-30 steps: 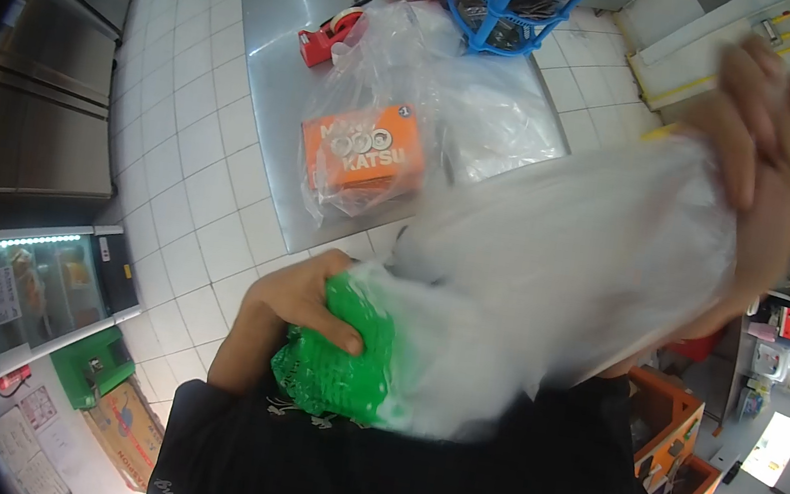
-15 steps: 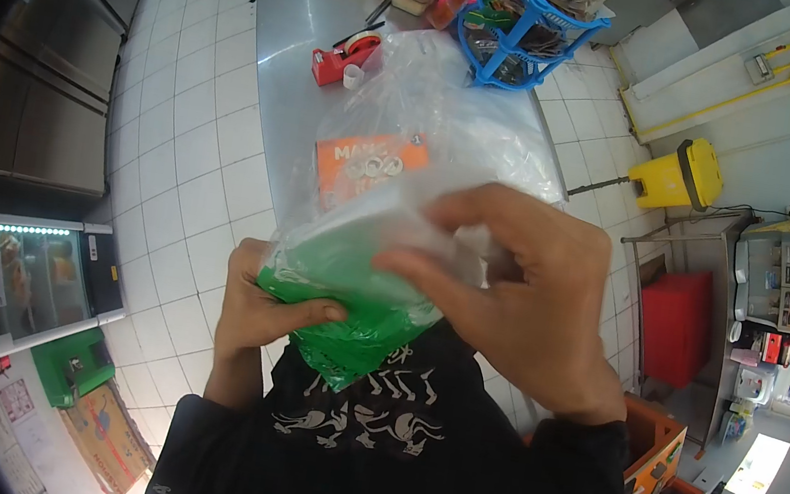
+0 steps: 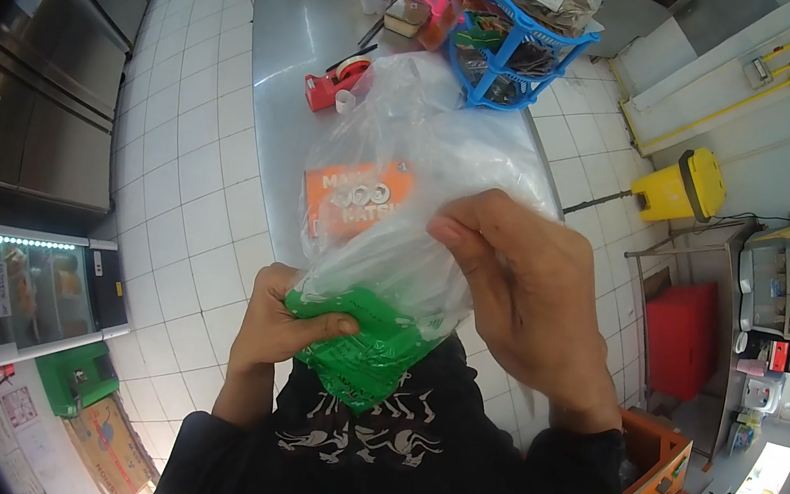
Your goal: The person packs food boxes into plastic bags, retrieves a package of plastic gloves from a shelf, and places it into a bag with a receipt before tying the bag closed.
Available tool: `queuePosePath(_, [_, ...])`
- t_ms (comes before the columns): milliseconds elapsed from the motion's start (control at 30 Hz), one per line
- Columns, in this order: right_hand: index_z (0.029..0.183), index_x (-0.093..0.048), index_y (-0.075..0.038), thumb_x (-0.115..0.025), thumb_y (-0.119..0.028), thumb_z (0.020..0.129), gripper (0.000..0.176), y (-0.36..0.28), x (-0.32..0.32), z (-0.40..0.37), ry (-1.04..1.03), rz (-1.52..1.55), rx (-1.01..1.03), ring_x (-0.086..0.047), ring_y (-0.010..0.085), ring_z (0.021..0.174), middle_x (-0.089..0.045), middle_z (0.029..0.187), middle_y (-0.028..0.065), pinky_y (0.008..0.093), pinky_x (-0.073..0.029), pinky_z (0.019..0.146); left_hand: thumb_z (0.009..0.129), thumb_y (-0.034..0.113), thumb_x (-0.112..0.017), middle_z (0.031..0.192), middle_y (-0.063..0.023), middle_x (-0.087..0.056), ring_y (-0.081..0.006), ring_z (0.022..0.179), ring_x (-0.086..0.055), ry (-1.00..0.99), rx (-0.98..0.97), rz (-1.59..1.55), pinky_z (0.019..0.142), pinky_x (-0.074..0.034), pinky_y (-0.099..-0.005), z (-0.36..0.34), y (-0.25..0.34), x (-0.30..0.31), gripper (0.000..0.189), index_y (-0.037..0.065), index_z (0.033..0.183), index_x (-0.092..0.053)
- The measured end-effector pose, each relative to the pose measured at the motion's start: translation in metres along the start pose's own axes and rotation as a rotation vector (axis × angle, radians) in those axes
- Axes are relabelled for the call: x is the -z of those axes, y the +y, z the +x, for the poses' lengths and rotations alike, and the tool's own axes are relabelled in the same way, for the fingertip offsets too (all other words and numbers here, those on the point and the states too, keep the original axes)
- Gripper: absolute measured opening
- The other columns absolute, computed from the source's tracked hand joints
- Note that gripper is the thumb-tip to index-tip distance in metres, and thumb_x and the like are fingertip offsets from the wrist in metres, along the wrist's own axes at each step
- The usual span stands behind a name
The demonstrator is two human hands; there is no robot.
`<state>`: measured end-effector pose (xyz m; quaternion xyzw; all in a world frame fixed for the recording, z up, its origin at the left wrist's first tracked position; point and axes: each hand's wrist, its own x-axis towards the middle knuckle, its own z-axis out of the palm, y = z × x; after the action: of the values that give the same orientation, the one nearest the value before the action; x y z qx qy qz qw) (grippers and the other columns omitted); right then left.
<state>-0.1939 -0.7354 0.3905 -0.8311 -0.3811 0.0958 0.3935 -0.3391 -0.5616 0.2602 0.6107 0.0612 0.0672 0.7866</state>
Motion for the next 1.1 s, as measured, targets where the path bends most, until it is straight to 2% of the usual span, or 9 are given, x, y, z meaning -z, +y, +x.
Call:
queuePosePath(100, [0.092,-0.061,-0.001,-0.064,-0.01,0.094,0.009,0.03,0.007,0.019,0.228,-0.144,0.426,-0.057,0.0154,0.073,-0.06,0.088,0.0095,0.0275,-0.045,0.067,0.079,0.007,-0.082,0.082,-0.0076,-0.074,-0.0097,0.073,-0.067,-0.005,0.011,0.024,0.066,-0.051,-0.0247,0.011,-0.002,-0.008,0.019,-0.002,0.094,-0.074])
queuePosePath(267, [0.087,-0.063,-0.001,-0.062,-0.02,0.097,0.021,0.071,0.029,0.05,0.109,0.96,0.055,-0.05,0.0068,0.08,-0.057,0.091,0.002,0.021,-0.039,0.074,0.078,0.005,-0.081,0.084,-0.0064,-0.074,-0.0108,0.077,-0.067,0.052,0.055,-0.021,0.071,-0.052,-0.0259,0.043,0.001,-0.039,0.019,-0.002,0.095,-0.074])
queuePosePath(600, [0.078,-0.066,-0.005,-0.053,-0.047,0.099,0.049,0.158,0.104,0.131,0.175,0.933,-0.127,-0.049,0.0024,0.062,-0.064,0.091,0.0046,0.0172,-0.035,0.053,0.08,0.007,-0.081,0.103,-0.0072,-0.071,-0.0133,0.097,-0.064,0.155,0.093,-0.168,0.085,-0.051,-0.0297,0.129,-0.033,-0.1,0.037,-0.003,0.112,-0.067])
queuePosePath(700, [0.074,-0.06,-0.004,-0.057,-0.043,0.098,0.046,0.184,0.124,0.141,-0.026,1.1,-0.15,-0.045,0.0053,0.065,-0.063,0.092,0.0106,0.0166,-0.033,0.058,0.08,0.008,-0.081,0.099,-0.0056,-0.072,-0.0131,0.093,-0.065,0.224,0.093,-0.179,0.083,-0.051,-0.0293,0.146,-0.038,-0.11,0.033,-0.003,0.109,-0.068])
queuePosePath(767, [0.079,-0.063,-0.001,-0.057,-0.044,0.097,0.047,0.207,0.127,0.15,-0.072,0.485,0.226,-0.045,0.0051,0.065,-0.064,0.095,0.0113,0.0167,-0.033,0.058,0.081,0.008,-0.08,0.097,-0.005,-0.072,-0.0125,0.09,-0.065,0.273,0.193,-0.154,0.08,-0.052,-0.029,0.149,-0.046,-0.112,0.029,-0.002,0.106,-0.069])
queuePosePath(867, [0.094,-0.066,0.003,-0.061,-0.038,0.095,0.041,0.241,0.137,0.164,0.014,0.71,0.141,-0.047,0.0056,0.068,-0.062,0.091,0.0086,0.0162,-0.035,0.062,0.082,0.006,-0.079,0.095,-0.005,-0.072,-0.0119,0.088,-0.065,0.233,0.228,-0.059,0.079,-0.052,-0.0281,0.156,-0.076,-0.107,0.024,-0.002,0.102,-0.07])
queuePosePath(1000, [0.109,-0.063,-0.002,-0.056,-0.026,0.1,0.026,0.251,0.15,0.181,0.563,1.231,-0.135,-0.041,0.0018,0.057,-0.063,0.088,0.0058,0.0138,-0.033,0.054,0.084,0.008,-0.076,0.097,-0.006,-0.072,-0.0122,0.089,-0.066,0.264,0.327,-0.055,0.079,-0.052,-0.0277,0.189,-0.096,-0.111,0.024,-0.001,0.105,-0.069])
queuePosePath(1067, [0.134,-0.047,0.001,-0.051,-0.028,0.102,0.044,0.27,0.132,0.186,1.01,0.897,0.18,-0.039,0.0057,0.06,-0.039,0.068,-0.0017,0.0201,-0.031,0.053,0.088,0.014,-0.074,0.1,-0.0055,-0.071,-0.0121,0.089,-0.065,0.425,0.466,-0.307,0.079,-0.052,-0.0283,0.207,-0.12,-0.111,0.027,0.001,0.111,-0.068])
queuePosePath(1100, [0.13,-0.049,0.001,-0.051,-0.026,0.102,0.039,0.29,0.146,0.182,0.657,1.166,0.252,-0.037,0.006,0.056,-0.036,0.065,-0.0025,0.0208,-0.029,0.051,0.089,0.018,-0.072,0.101,-0.0057,-0.071,-0.0125,0.09,-0.066,0.453,0.455,-0.299,0.08,-0.052,-0.0292,0.216,-0.14,-0.109,0.03,0.001,0.113,-0.067])
